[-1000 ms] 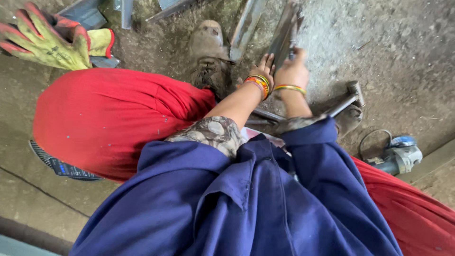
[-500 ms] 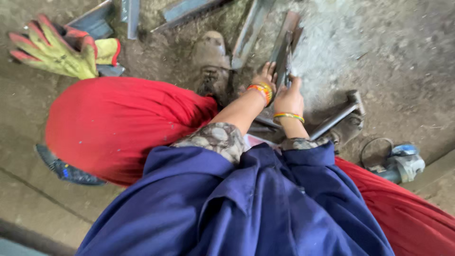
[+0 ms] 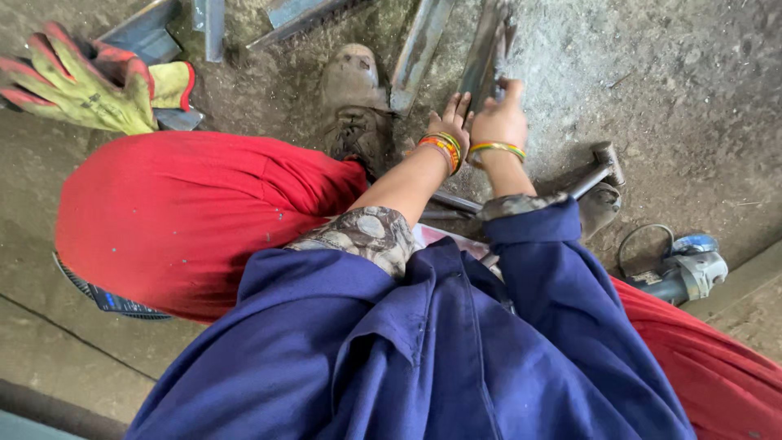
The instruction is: The person sits on the floor and uses a hammer to shape a metal L-bracket against a metal rod. The person holds the metal pieces by hand and with a tool to position them, then repeatedly strikes the bracket with the hammer.
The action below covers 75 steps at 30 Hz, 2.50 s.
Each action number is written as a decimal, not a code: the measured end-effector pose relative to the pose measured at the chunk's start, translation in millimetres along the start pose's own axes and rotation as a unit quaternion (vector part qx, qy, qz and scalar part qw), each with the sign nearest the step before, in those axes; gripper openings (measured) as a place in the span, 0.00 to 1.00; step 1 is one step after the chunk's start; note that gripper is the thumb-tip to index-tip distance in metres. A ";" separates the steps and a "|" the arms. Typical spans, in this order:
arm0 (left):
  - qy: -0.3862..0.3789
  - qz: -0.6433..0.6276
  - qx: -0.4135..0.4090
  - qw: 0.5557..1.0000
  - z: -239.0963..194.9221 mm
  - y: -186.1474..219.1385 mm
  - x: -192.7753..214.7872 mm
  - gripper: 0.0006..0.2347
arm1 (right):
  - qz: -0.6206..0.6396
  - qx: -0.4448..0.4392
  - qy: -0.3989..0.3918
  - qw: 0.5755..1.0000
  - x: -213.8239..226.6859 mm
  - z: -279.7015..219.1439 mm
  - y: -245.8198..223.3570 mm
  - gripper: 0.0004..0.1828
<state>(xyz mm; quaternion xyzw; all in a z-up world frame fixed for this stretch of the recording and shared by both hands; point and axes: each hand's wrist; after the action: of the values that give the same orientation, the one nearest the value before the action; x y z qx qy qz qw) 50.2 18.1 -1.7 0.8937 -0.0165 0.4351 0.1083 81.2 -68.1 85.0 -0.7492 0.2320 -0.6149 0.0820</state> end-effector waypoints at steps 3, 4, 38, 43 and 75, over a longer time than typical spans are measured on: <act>-0.025 -0.027 -0.007 0.999 -0.3 -0.5 3.9 0.33 | 0.012 -0.021 0.001 1.000 2.3 -13.6 -7.1 0.21; 0.003 -0.006 0.002 1.000 1.7 -3.2 1.4 0.31 | 0.010 -0.023 -0.020 0.999 10.8 -36.6 2.2 0.21; 0.023 -0.024 0.030 0.999 6.7 3.2 -0.5 0.27 | 0.001 0.020 -0.024 1.000 12.1 -31.5 11.9 0.20; 0.021 0.010 0.013 1.000 -9.2 -0.5 6.3 0.35 | 0.015 -0.009 0.005 1.000 -1.2 17.7 -16.2 0.17; 0.031 -0.034 0.005 0.999 -25.0 1.7 32.0 0.32 | 0.073 -0.097 0.025 0.992 -21.6 15.7 -0.5 0.21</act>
<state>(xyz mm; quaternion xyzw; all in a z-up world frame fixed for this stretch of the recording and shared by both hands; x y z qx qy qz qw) 50.5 23.7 38.6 0.8802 0.0197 0.4590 0.1189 93.4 -60.5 62.5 -0.7191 0.3468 -0.6003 0.0482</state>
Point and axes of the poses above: each hand's wrist, its own z-axis towards the middle knuckle, its own x-axis out of the back of the hand, y = z × x, and after that the axes turned 14 degrees about y, right-handed
